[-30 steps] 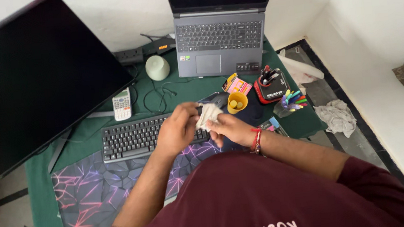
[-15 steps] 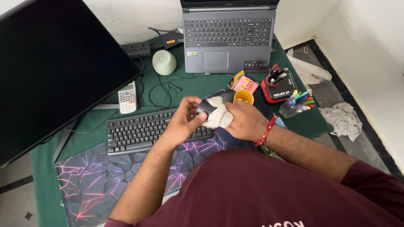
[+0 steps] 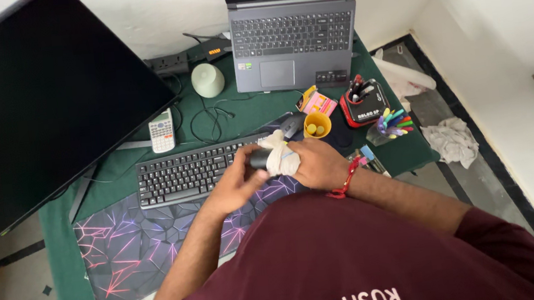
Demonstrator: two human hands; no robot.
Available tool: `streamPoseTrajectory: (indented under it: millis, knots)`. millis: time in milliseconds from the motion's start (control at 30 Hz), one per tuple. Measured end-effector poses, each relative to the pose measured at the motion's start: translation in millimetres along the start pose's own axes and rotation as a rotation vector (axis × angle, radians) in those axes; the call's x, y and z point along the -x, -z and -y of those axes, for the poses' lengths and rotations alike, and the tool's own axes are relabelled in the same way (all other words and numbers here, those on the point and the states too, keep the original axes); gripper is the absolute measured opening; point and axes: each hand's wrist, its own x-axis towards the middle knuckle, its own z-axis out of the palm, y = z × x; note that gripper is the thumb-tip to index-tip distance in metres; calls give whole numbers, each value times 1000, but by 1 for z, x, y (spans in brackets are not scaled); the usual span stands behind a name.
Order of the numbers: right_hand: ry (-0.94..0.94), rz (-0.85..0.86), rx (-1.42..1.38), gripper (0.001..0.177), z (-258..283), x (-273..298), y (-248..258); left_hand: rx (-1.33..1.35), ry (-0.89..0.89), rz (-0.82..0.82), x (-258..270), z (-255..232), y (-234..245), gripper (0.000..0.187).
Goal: The person wipes a computer mouse and a calculator with a white cloth at a desk. They then walk to a side table to place a bottle and a cup, and later return to move a box of highlighters and a pen holder to the same side table.
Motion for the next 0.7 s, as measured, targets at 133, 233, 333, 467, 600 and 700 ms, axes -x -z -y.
streamPoseTrajectory:
  millis: [133, 233, 333, 467, 600, 700]
  knots:
    - [7, 1, -22, 21, 1, 5, -11, 341, 248, -16, 2, 33, -6, 44]
    - [3, 8, -60, 22, -5, 9, -19, 293, 3, -74, -3, 26, -12, 39]
    - [-263, 130, -585, 27, -15, 26, -43, -80, -342, -214, 2, 10, -18, 45]
    - [-602, 321, -1168, 38, -24, 34, -61, -332, -378, -320, 10, 0, -21, 51]
    - [-148, 103, -285, 29, -6, 20, -33, -9, 56, -206, 14, 18, -15, 31]
    - [-188, 201, -93, 29, -2, 11, -29, 184, 154, -164, 7, 21, -25, 31]
